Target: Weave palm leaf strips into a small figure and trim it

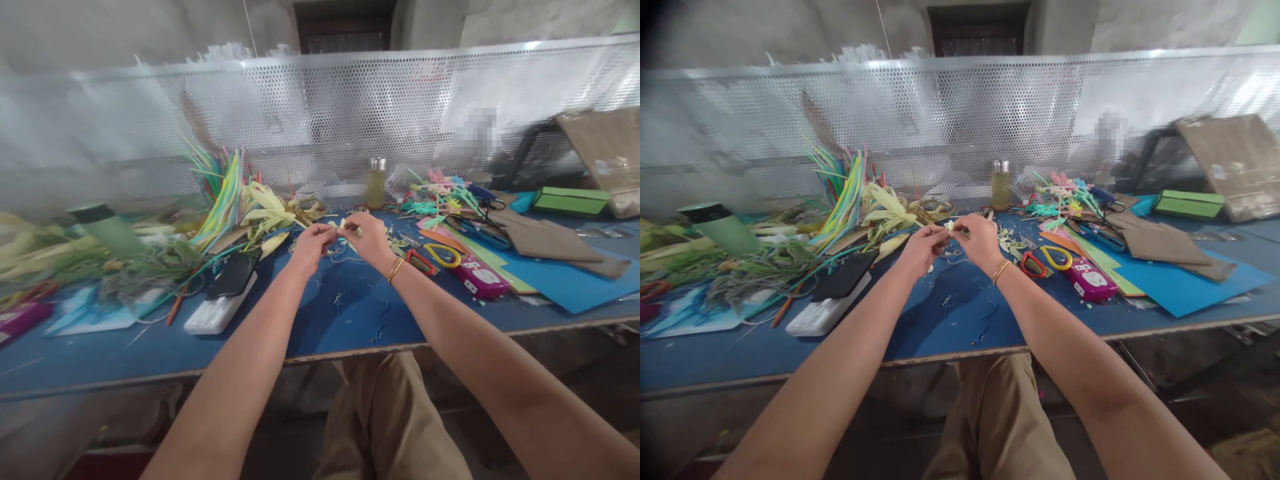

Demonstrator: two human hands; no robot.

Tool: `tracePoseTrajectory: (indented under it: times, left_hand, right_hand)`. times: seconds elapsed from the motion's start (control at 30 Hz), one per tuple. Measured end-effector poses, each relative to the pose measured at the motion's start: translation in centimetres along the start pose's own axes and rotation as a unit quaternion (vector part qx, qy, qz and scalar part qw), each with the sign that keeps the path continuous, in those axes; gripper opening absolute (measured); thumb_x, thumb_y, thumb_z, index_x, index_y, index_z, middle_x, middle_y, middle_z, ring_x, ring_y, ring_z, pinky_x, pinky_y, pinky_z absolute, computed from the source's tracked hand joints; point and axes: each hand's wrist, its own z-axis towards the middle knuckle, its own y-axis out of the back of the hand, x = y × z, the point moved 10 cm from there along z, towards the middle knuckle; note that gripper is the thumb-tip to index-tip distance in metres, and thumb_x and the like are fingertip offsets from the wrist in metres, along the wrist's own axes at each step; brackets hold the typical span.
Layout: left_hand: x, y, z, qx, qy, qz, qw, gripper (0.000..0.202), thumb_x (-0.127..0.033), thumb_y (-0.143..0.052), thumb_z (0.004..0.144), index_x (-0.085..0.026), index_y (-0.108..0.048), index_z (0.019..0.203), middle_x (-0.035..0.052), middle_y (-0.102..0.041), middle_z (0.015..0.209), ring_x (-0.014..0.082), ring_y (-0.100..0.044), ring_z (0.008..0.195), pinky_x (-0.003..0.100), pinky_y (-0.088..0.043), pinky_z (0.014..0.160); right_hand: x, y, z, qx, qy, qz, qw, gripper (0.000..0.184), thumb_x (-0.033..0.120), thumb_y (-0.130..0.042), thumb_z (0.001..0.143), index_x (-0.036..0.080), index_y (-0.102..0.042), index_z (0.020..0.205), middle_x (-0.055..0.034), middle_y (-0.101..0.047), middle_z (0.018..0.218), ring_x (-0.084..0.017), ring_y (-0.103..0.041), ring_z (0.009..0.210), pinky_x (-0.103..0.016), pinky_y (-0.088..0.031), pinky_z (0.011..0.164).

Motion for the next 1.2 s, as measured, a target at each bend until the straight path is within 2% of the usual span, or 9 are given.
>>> tracePoseTrajectory:
  times: [0.1,0.2,0.3,0.43,0.6,0.83,0.93,1.1,1.2]
  left_hand:
    - [-0.5,-0.3,0.0,0.018,-0.020,0.030,0.999,0.029,-0.030,-0.082,0.056,-0.018,-0.063,0.073,0.0004,-0.063,0.066,0.0091,-0.053,0.055,0.020,-0.029,0.045]
    - [-1.2,-0.3,-0.2,0.026,-0.033,0.050,0.998,0.027,-0.030,-0.082,0.057,-0.018,-0.064,0.074,0.0004,-0.062,0.066,0.0096,-0.053,0.056,0.020,-0.031,0.047]
    - [-1.9,-0.5,-0.5,0.036,-0.042,0.071,0.996,0.024,-0.029,-0.080,0.060,-0.018,-0.064,0.074,-0.0006,-0.060,0.063,0.0092,-0.051,0.054,0.021,-0.031,0.048]
    - [-2.8,-1.0,-1.0,0.065,-0.054,0.106,0.991,0.020,-0.027,-0.079,0.062,-0.018,-0.065,0.072,-0.0016,-0.058,0.061,0.0072,-0.044,0.049,0.021,-0.030,0.047]
    - [-2.9,-1.2,-1.2,0.086,-0.041,0.111,0.989,0.020,-0.028,-0.079,0.062,-0.018,-0.065,0.073,-0.0005,-0.059,0.064,0.0092,-0.050,0.055,0.021,-0.033,0.050]
    - [-3.0,-1.2,-1.3,0.061,-0.069,0.103,0.990,0.028,-0.031,-0.082,0.059,-0.018,-0.065,0.076,-0.0026,-0.057,0.063,0.0068,-0.046,0.052,0.021,-0.032,0.049]
    - [-2.8,-1.0,-1.1,0.052,-0.066,0.087,0.993,0.029,-0.031,-0.083,0.059,-0.018,-0.065,0.079,-0.0031,-0.056,0.063,0.0063,-0.046,0.051,0.020,-0.032,0.049]
    - [-2.0,-0.5,-0.8,0.051,-0.005,0.029,0.998,0.033,-0.030,-0.084,0.056,-0.017,-0.064,0.078,-0.0012,-0.060,0.067,0.0093,-0.056,0.059,0.021,-0.041,0.055]
    - [-1.9,-0.4,-0.8,0.055,0.014,0.006,0.998,0.033,-0.028,-0.085,0.055,-0.015,-0.064,0.078,-0.0014,-0.061,0.065,0.0081,-0.056,0.058,0.020,-0.042,0.057]
  right_hand:
    - [-1.3,0.1,0.2,-0.019,-0.036,0.043,0.998,0.012,0.033,-0.065,0.080,0.021,-0.064,0.078,-0.0032,-0.068,0.091,-0.019,-0.059,0.089,-0.031,-0.040,0.080]
    - [-1.9,-0.8,0.2,0.010,-0.071,0.108,0.992,0.016,0.034,-0.063,0.081,0.020,-0.060,0.075,-0.0006,-0.065,0.080,-0.015,-0.058,0.077,-0.028,-0.041,0.074]
    - [-2.5,-1.5,0.0,0.024,-0.116,0.171,0.978,0.022,0.034,-0.061,0.080,0.020,-0.051,0.068,0.0033,-0.053,0.065,-0.011,-0.047,0.062,-0.025,-0.038,0.062]
    - [-3.1,-2.2,-0.2,0.057,-0.149,0.224,0.962,0.026,0.036,-0.060,0.080,0.020,-0.047,0.064,0.0055,-0.042,0.060,-0.009,-0.036,0.056,-0.025,-0.030,0.055]
    - [-2.7,-2.6,-0.4,0.096,-0.163,0.287,0.939,0.025,0.039,-0.062,0.077,0.020,-0.049,0.069,0.0050,-0.046,0.063,-0.009,-0.040,0.058,-0.024,-0.034,0.057]
    - [-2.7,-2.8,-0.7,0.059,-0.186,0.305,0.932,0.026,0.038,-0.063,0.076,0.021,-0.045,0.069,0.0060,-0.045,0.060,-0.009,-0.042,0.057,-0.024,-0.037,0.056]
    - [-3.0,-3.5,-1.0,0.061,-0.216,0.361,0.905,0.023,0.037,-0.064,0.076,0.020,-0.050,0.071,0.0042,-0.052,0.063,-0.010,-0.047,0.059,-0.024,-0.041,0.060]
    - [-3.0,-5.4,-1.7,0.119,-0.283,0.476,0.824,0.007,0.024,-0.057,0.077,0.018,-0.059,0.075,-0.0017,-0.065,0.069,-0.013,-0.060,0.064,-0.027,-0.049,0.067]
    - [-2.8,-6.0,-2.2,0.148,-0.314,0.490,0.799,0.006,0.017,-0.054,0.075,0.017,-0.060,0.078,-0.0019,-0.065,0.068,-0.013,-0.062,0.063,-0.027,-0.051,0.067]
